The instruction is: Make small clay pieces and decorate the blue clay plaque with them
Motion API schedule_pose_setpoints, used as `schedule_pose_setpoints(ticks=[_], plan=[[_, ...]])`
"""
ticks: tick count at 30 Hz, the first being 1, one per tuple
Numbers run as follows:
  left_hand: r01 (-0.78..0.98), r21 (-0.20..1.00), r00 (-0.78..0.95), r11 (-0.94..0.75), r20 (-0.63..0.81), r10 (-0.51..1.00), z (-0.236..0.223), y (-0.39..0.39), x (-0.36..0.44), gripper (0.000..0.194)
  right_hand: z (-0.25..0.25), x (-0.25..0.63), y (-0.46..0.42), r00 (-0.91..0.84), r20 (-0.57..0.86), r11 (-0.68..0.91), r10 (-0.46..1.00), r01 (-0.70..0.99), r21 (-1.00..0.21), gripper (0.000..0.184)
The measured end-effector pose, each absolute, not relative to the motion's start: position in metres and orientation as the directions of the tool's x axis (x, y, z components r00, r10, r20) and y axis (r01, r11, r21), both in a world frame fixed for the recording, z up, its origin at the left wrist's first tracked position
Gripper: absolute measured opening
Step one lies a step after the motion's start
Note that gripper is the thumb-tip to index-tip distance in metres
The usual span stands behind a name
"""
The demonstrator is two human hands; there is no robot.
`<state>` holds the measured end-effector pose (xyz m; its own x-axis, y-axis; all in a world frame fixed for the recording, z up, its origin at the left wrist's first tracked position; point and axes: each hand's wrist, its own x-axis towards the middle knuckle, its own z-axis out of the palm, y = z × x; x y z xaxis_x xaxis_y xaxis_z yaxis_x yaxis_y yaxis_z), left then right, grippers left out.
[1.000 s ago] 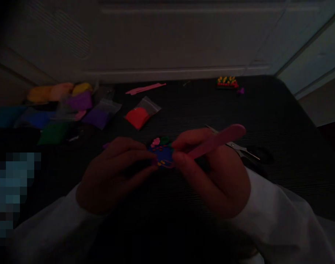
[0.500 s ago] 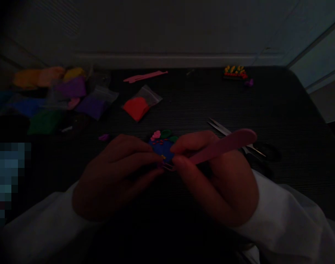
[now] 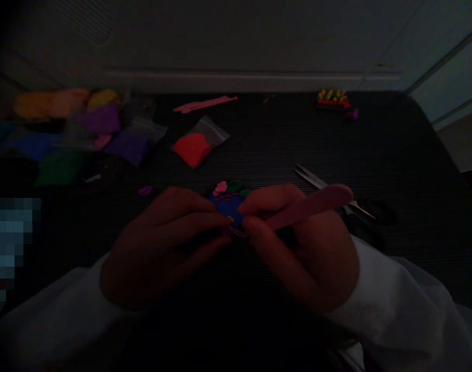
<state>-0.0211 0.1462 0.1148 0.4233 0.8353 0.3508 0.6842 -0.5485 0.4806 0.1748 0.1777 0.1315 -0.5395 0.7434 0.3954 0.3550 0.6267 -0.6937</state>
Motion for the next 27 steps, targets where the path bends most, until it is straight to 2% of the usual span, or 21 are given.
schedule_pose_setpoints(ticks=[8, 16, 21, 27], plan=[[0.673, 0.491, 0.424, -0.553, 0.357, 0.833, 0.115, 0.146, -0.02, 0.017, 0.131, 0.175, 0.175, -0.515, 0.38, 0.595, 0.768, 0.358, -0.719, 0.022], [0.721, 0.5, 0.365, -0.479, 0.312, 0.877, 0.116, 0.145, -0.02, 0.028, 0.126, 0.18, 0.179, -0.497, 0.384, 0.589, 0.778, 0.364, -0.722, 0.023], [0.745, 0.487, 0.333, -0.455, 0.319, 0.887, 0.115, 0.146, -0.022, 0.02, 0.118, 0.183, 0.187, -0.48, 0.38, 0.597, 0.791, 0.466, -0.653, 0.02], [0.797, 0.436, 0.254, -0.418, 0.386, 0.887, 0.115, 0.147, -0.028, 0.016, 0.11, 0.182, 0.188, -0.423, 0.332, 0.528, 0.843, 0.528, -0.665, 0.022]])
